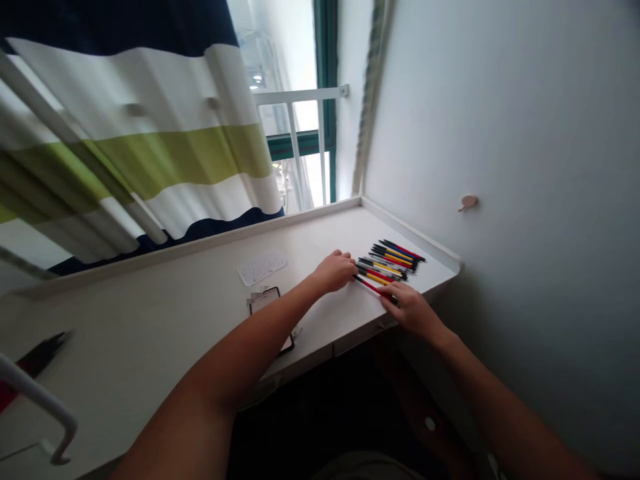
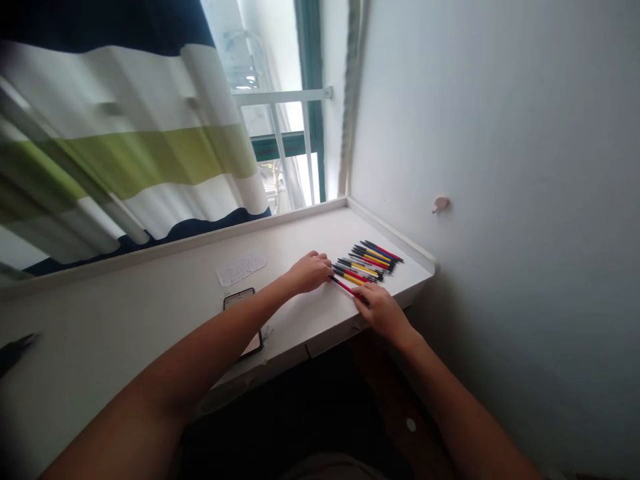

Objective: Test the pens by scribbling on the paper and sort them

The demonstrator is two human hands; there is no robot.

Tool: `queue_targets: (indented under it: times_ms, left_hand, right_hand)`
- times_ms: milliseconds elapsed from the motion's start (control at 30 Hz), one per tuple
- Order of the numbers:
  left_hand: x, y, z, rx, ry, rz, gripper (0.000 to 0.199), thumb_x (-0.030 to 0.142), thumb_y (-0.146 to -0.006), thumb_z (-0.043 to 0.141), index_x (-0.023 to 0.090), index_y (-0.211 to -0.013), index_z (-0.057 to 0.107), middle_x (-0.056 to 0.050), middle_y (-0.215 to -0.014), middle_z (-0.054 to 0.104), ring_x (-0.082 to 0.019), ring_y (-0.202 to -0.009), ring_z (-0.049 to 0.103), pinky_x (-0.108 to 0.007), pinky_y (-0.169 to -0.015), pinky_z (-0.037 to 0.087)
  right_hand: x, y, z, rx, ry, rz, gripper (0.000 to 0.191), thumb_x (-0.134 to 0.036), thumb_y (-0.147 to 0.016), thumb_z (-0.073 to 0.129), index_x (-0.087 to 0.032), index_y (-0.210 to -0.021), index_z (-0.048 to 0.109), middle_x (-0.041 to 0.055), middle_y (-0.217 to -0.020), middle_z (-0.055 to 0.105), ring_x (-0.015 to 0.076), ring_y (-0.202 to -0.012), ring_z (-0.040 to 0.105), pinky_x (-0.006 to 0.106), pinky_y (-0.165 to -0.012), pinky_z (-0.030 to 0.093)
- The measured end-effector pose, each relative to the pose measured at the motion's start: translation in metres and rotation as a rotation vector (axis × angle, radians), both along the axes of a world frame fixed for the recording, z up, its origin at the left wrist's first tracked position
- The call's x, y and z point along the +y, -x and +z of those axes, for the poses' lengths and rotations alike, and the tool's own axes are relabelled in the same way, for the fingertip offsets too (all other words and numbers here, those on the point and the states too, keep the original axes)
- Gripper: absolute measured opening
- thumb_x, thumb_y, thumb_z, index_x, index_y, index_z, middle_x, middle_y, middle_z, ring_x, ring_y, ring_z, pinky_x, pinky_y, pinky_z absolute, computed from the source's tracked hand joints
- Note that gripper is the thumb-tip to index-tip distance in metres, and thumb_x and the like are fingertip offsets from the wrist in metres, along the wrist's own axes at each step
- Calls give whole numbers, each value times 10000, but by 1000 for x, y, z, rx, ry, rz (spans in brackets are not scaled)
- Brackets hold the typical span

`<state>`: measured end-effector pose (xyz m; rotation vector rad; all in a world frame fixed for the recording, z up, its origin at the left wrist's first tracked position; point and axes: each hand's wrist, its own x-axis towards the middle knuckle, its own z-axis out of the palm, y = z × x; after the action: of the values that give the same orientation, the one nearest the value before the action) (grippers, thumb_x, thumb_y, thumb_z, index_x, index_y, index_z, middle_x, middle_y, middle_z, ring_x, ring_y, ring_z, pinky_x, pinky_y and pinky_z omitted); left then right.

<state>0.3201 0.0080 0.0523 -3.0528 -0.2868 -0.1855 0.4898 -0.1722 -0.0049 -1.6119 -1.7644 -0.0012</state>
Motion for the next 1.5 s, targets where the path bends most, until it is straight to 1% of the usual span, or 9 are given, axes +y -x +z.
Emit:
queue_targets:
  times_ms: [133, 467, 700, 800, 933, 1067, 1200, 1367, 1500]
  left_hand:
    - [-5, -13, -3, -9, -42, 22, 200, 212, -970, 571, 237, -1010, 765, -78, -1055, 769, -250, -1020, 627, -396, -909, 394]
    - [-5, -38, -14, -86, -59, 107, 277, 158, -992, 468, 197, -950, 739, -143, -1041, 721, -296, -1058, 594, -448, -899, 408]
    - [-3, -12, 0, -152, 78, 236, 205, 287, -972, 589, 214, -1120, 710, -102, -1126, 725, -283, -1107, 608, -441, -1002, 405]
    - [10, 40, 8, -285, 174, 379, 239, 290, -977, 581, 233, -1187, 681, -70, -1115, 727, -266, -1095, 614, -440, -1028, 415]
    - [27, 160, 12, -486, 165, 746, 285, 160, -979, 497, 237, -1197, 664, -71, -1096, 698, -252, -1102, 603, -410, -1007, 453]
    - [14, 318, 8, -490, 44, 1237, 298, 165, -990, 456, 212, -1193, 670, -115, -1166, 679, -283, -1163, 577, -432, -1018, 451]
    - [-36, 451, -4, -335, -145, 1678, 319, 240, -984, 487, 179, -1248, 655, -172, -1298, 645, -353, -1268, 515, -499, -1053, 419]
    - [-79, 529, -23, -193, -130, 1884, 342, 231, -987, 464, 114, -1241, 661, -229, -1283, 630, -375, -1238, 550, -500, -1041, 429]
    - [-83, 549, -34, -226, -100, 1835, 345, 148, -990, 415, 117, -1200, 688, -212, -1239, 657, -336, -1200, 591, -442, -1032, 447]
  right_hand:
    - [6, -8, -2, -150, -23, -171, 201, -172, -925, 556, -203, -881, 750, 125, -919, 694, 298, -913, 631, 463, -868, 553]
    - [34, -7, -2, -234, 22, -345, 223, -128, -906, 514, -196, -827, 711, 136, -889, 651, 308, -900, 561, 449, -853, 498]
    - [54, 20, 7, -199, 63, -251, 161, -121, -874, 561, -180, -931, 700, 125, -932, 680, 295, -937, 609, 413, -880, 479]
    - [77, 58, 18, -167, 63, -90, 165, -145, -897, 562, -189, -960, 708, 97, -898, 690, 267, -884, 628, 385, -847, 482]
    - [130, 143, 44, -184, 128, 248, 164, -170, -920, 566, -186, -953, 726, 81, -859, 711, 238, -812, 637, 350, -787, 469]
    - [192, 274, 66, -260, 191, 604, 181, -182, -917, 607, -194, -1034, 744, 86, -896, 750, 245, -843, 670, 341, -773, 458]
    - [220, 422, 68, -356, 304, 853, 327, -220, -917, 650, -193, -1239, 701, 115, -1063, 774, 291, -1057, 690, 359, -864, 492]
    - [213, 557, 53, -397, 382, 995, 522, -244, -949, 615, -150, -1458, 548, 154, -1426, 652, 286, -1301, 611, 360, -1045, 473]
    - [199, 608, 45, -376, 370, 1067, 435, -252, -953, 595, -160, -1378, 607, 146, -1398, 673, 293, -1282, 629, 356, -1037, 486]
